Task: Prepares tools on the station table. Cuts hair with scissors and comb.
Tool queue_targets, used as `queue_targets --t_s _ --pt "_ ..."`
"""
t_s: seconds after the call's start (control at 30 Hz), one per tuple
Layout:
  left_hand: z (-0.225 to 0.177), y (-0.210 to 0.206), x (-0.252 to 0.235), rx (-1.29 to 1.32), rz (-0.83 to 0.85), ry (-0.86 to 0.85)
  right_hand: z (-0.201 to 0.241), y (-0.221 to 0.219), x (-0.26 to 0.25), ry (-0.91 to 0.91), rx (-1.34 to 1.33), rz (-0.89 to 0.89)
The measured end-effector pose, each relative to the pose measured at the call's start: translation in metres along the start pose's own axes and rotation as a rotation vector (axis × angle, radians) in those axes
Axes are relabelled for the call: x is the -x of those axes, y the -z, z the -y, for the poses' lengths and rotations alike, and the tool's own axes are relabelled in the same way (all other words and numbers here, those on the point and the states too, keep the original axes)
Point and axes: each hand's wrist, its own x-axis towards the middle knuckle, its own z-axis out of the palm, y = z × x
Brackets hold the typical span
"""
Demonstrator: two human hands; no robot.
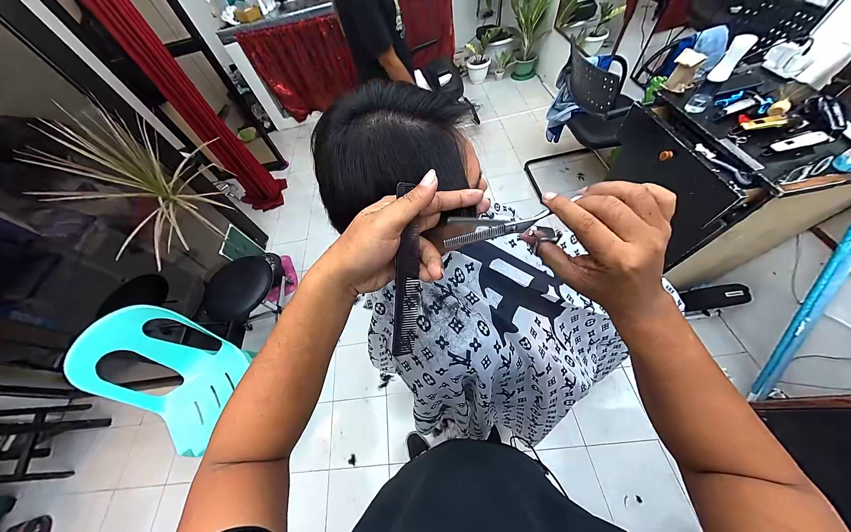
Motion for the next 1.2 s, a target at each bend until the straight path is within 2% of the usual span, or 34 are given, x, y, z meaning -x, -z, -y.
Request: queue_targets --t_s 0.13,0.23,0.3,0.37,0.5,0.57,0.63,0.73,0.83,0.87,0.93,1.0,1.1,1.2 --pt "0.000 -0.006 0.004 -0.013 -0.030 -0.037 0.002 -0.002 -0.003 -0.009 -0.030 -0.020" --pt "0.007 -0.019 0.019 -0.108 -0.090 -0.103 0.004 0.002 0.001 -0.136 -0.190 -0.035" --pt "0.022 -0.027 0.035 -0.259 -0.067 -0.160 0.011 0.010 0.008 -0.336 -0.413 0.034" --pt "0.041 -0.030 0.047 -0.405 -0.084 -0.255 0.025 0.013 0.018 -0.536 -0.755 0.147" --pt "0.076 -0.048 0.044 -0.318 -0.380 -0.441 0.082 0.003 0.041 -0.729 -1.359 0.338" --pt "0.081 -0.057 0.033 -0.321 -0.475 -0.506 0.103 -0.001 0.043 -0.813 -1.518 0.338" --pt "0.078 -0.059 0.024 -0.401 -0.484 -0.574 0.112 -0.002 0.043 -0.914 -1.587 0.276" --pt "0.053 -0.048 0.017 -0.668 -0.540 -0.726 0.099 -0.001 0.048 -0.960 -1.549 0.160" --pt "0.015 -0.026 -0.001 -1.251 -0.695 -0.902 0.077 0.005 0.057 -0.990 -1.507 0.064" --pt "0.008 -0.023 -0.010 -1.455 -0.679 -0.858 0.071 0.006 0.059 -1.000 -1.508 0.044" --pt "0.006 -0.022 -0.030 -1.788 -0.519 -0.625 0.062 0.009 0.063 -1.008 -1.517 0.015" --pt "0.006 -0.020 -0.043 -1.961 -0.358 -0.465 0.054 0.010 0.069 -1.003 -1.533 0.000" --pt "-0.018 -0.010 -0.035 -1.960 -0.330 -0.437 0.042 0.013 0.080 -1.003 -1.558 -0.010" --pt "-0.043 -0.005 -0.007 -1.856 -0.409 -0.541 0.034 0.014 0.088 -1.016 -1.571 0.000"
